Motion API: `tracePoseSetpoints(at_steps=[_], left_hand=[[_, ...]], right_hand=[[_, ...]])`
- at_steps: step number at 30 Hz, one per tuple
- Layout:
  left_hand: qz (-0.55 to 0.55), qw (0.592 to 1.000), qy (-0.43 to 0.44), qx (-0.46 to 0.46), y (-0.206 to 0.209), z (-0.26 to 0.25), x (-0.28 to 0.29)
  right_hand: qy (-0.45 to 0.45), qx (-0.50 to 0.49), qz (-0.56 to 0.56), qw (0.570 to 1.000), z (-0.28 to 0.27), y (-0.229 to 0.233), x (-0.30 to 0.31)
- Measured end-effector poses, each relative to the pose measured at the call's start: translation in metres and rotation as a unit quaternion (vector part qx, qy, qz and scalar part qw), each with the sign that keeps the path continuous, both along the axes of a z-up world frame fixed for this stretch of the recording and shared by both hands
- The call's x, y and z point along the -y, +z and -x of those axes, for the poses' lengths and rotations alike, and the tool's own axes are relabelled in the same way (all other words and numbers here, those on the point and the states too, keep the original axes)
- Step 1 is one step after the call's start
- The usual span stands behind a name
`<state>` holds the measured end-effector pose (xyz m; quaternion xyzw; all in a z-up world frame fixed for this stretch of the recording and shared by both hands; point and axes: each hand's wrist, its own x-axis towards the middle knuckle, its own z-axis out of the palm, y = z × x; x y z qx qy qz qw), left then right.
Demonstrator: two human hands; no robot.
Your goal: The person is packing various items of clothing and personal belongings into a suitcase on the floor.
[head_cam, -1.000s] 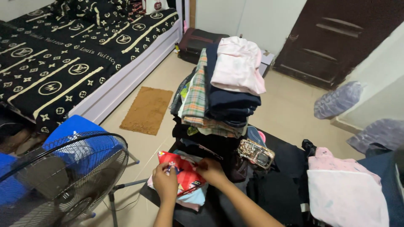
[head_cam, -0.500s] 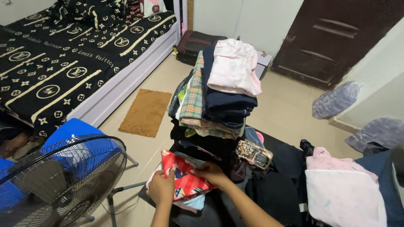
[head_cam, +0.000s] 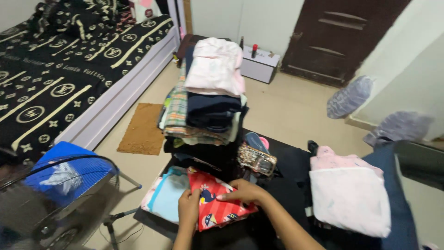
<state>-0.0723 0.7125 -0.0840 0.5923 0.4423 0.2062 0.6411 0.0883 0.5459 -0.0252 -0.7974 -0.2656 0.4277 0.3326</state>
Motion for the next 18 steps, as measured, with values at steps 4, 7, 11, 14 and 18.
tracePoseSetpoints(at_steps=[4,7,11,14,18], left_hand=[[0.128,0.986,-0.071,0.081,0.024,-0.024,0.055],[0.139,0.976,-0.126,0.111,0.056,-0.049,0.106],[0.136,0.959,-0.195,0.155,0.071,-0.091,0.175],[0.175,0.93,-0.269,0.18,0.106,-0.117,0.238],[0.16,0.886,-0.364,0.24,0.141,-0.146,0.326]], right_hand=[[0.024,-0.102,-0.061,0.993,-0.015,0.024,0.066],[-0.008,-0.118,-0.111,0.987,-0.028,0.038,0.119],[-0.07,-0.09,-0.093,0.989,-0.036,0.094,0.201],[-0.069,0.02,-0.048,0.996,-0.032,0.145,0.27],[-0.176,0.021,-0.032,0.984,-0.03,0.165,0.367]])
